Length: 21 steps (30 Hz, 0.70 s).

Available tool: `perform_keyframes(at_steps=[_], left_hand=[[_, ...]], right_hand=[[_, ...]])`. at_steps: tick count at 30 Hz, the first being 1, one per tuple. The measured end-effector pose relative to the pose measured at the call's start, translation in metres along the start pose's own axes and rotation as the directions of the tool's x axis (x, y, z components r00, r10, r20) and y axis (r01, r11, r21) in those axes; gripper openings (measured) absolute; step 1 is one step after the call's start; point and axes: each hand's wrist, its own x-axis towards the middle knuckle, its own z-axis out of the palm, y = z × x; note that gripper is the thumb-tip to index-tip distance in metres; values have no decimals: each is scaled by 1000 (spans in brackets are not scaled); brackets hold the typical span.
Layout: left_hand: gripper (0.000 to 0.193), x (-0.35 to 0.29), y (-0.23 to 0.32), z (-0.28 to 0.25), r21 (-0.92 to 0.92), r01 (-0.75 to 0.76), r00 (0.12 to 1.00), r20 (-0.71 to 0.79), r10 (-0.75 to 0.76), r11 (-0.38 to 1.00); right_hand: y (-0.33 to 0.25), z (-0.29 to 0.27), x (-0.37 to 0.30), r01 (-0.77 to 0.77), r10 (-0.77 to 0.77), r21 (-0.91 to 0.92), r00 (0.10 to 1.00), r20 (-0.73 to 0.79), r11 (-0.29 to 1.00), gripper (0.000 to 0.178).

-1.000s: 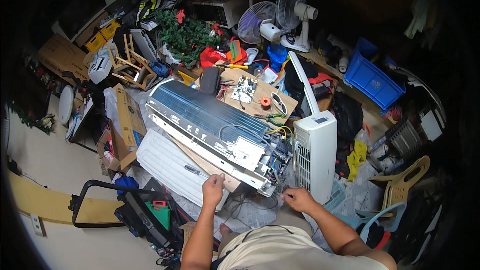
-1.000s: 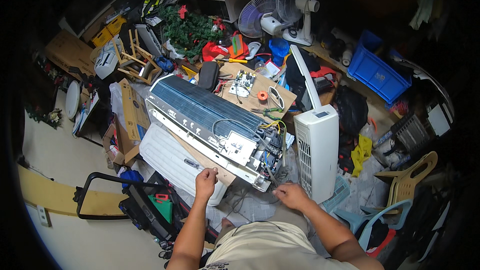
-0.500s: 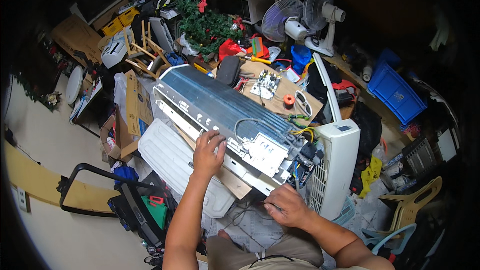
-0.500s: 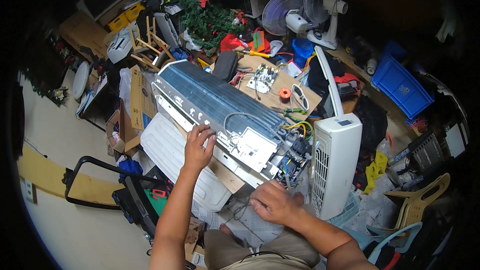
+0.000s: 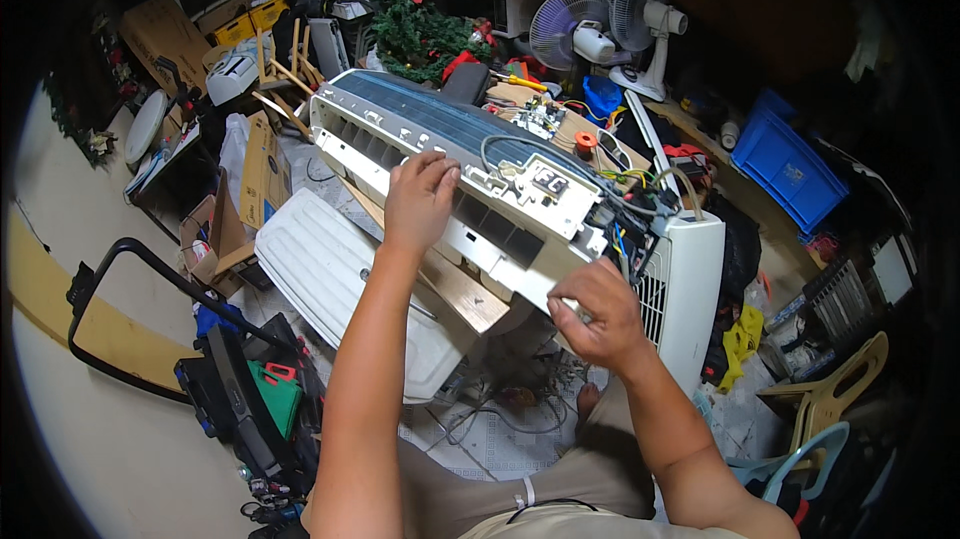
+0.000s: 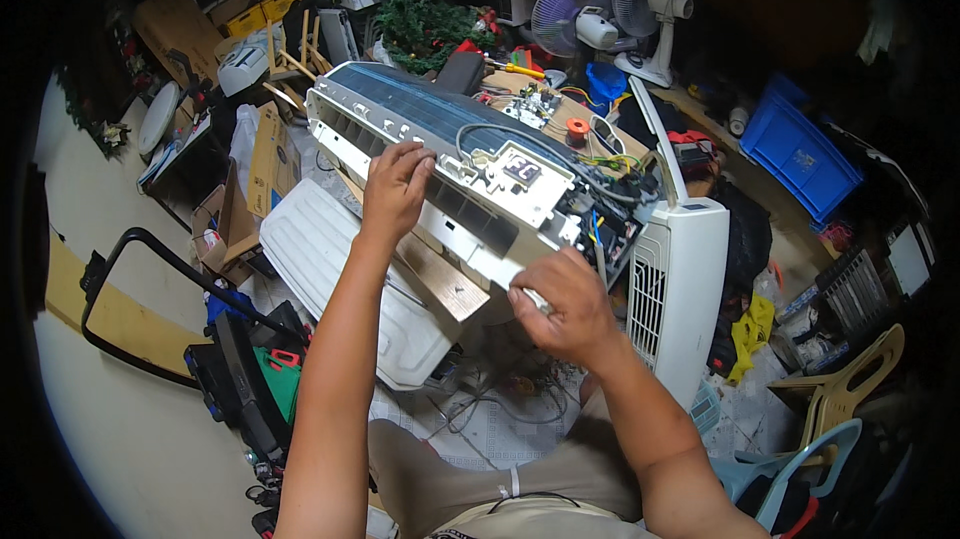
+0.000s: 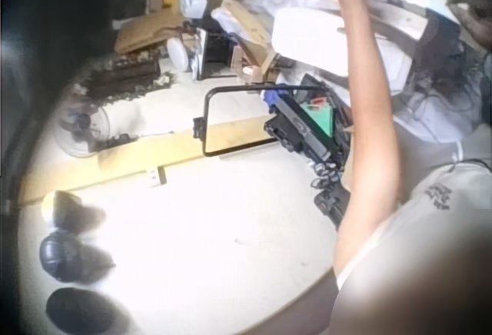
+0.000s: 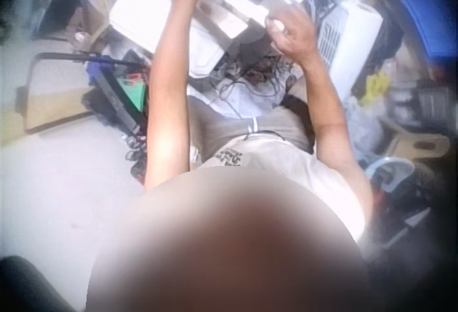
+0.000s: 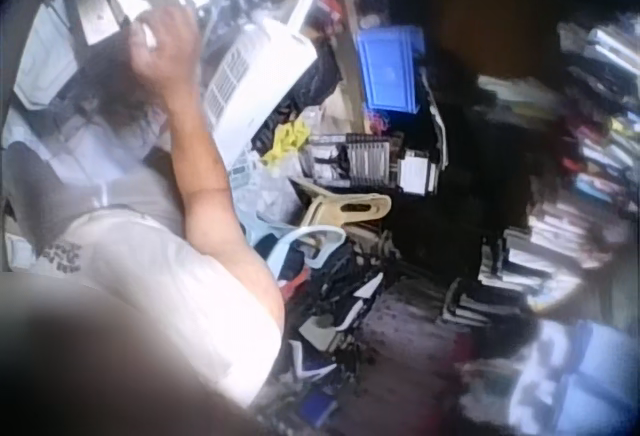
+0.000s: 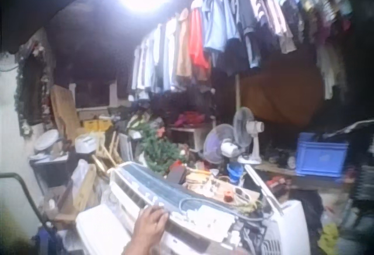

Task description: The person works on the electrical compartment of a split air conditioner, connecting wires and tightening terminal screws with a screwdriver. They then close the compartment cover and plug the unit into a power source.

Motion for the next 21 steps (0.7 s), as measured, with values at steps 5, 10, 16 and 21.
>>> perform_keyframes(at_steps=[5,10,16,21], left_hand=[[27,0,6,-7,46,39,998,53,-41,998],[30,-5,4,-6,94,10,998,62,-16,996],[30,-3,21,-10,161,38,999,16,-41,986],[24,-82,93,6,-391,377,921,255,-295,840]], right_hand=[[4,-3,-10,-20,19,39,1000,18,999,5],[16,-17,-23,-187,460,820,882,-102,541,16],[7,-45,-101,-379,491,635,871,0,673,23],[-1,-21,-201,-637,659,622,711,246,455,17]])
